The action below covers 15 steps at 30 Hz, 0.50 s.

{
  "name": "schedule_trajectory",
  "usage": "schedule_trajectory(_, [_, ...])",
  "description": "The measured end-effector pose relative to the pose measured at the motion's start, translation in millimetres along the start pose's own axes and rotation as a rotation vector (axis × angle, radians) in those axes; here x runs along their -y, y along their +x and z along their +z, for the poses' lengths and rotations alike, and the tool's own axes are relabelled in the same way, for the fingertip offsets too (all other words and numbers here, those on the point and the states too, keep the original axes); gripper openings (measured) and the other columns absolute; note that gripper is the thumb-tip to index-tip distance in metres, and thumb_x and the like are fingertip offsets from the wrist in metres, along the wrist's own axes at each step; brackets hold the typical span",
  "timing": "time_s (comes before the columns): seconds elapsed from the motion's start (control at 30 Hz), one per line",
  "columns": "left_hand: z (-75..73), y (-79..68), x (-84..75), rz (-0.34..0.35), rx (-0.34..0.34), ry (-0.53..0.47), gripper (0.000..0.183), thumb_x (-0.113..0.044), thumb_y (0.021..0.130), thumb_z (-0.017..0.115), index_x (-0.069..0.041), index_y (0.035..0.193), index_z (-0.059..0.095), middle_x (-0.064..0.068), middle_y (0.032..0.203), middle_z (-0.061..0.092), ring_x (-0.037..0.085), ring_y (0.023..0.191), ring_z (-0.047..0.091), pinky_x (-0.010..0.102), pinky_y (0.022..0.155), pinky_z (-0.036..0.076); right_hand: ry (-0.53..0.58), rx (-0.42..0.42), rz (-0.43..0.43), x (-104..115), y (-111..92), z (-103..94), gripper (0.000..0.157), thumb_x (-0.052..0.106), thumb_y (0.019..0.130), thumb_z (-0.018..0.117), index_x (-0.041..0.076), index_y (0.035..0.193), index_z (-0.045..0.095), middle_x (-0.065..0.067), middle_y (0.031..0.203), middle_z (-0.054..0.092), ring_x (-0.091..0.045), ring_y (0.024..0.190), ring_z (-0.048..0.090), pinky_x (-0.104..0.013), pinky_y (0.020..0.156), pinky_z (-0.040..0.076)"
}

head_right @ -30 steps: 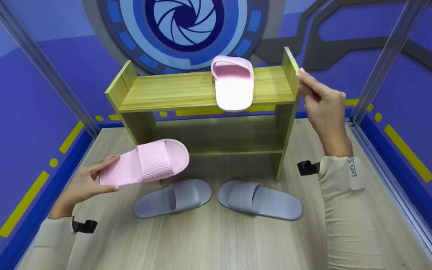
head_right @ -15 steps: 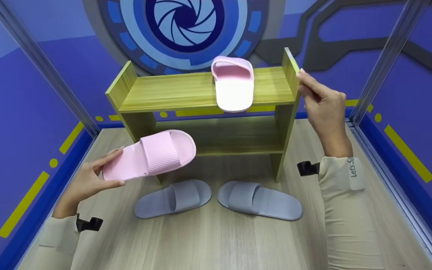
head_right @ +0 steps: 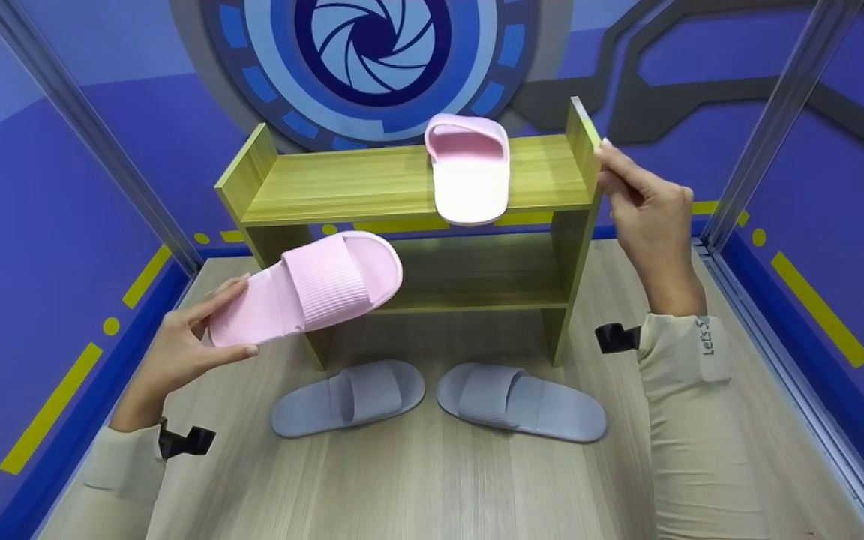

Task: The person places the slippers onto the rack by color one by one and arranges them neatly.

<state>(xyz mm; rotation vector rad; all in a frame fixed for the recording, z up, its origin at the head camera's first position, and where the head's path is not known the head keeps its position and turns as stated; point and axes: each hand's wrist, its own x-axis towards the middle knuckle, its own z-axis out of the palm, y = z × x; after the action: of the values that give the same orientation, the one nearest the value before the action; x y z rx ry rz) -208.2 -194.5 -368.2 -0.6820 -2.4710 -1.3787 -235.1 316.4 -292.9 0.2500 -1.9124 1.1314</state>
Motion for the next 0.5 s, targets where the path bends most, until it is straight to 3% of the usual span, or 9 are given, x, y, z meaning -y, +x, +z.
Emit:
schedule_trajectory(0.37, [5.7,13.4,-18.8,0.050,-0.046,0.007,0.085,-0.016,0.062,0.091,-0.012,0.138,0.054,0.004,0.144,0.050,0.021,0.137,0.044,0.011,0.103,0.037,-0.006,-0.002,0.002,-4,1,0.4,0.028,-0.002,0.087,0.066,0.006,0.113,0.070,-0.008,0.119,0.067,0.010,0.100,0.063,-0.004,0.071,0.046])
schedule_trajectory(0.5, [8.9,17.4,-24.8,0.065,-0.066,0.001,0.084,-0.016,0.063,0.091,-0.012,0.138,0.053,0.004,0.144,0.051,0.020,0.136,0.044,0.017,0.105,0.039,0.001,-0.005,-0.001,-2,1,0.0,0.028,-0.002,0.086,0.066,0.005,0.113,0.070,-0.009,0.119,0.067,0.010,0.100,0.063,-0.004,0.071,0.046])
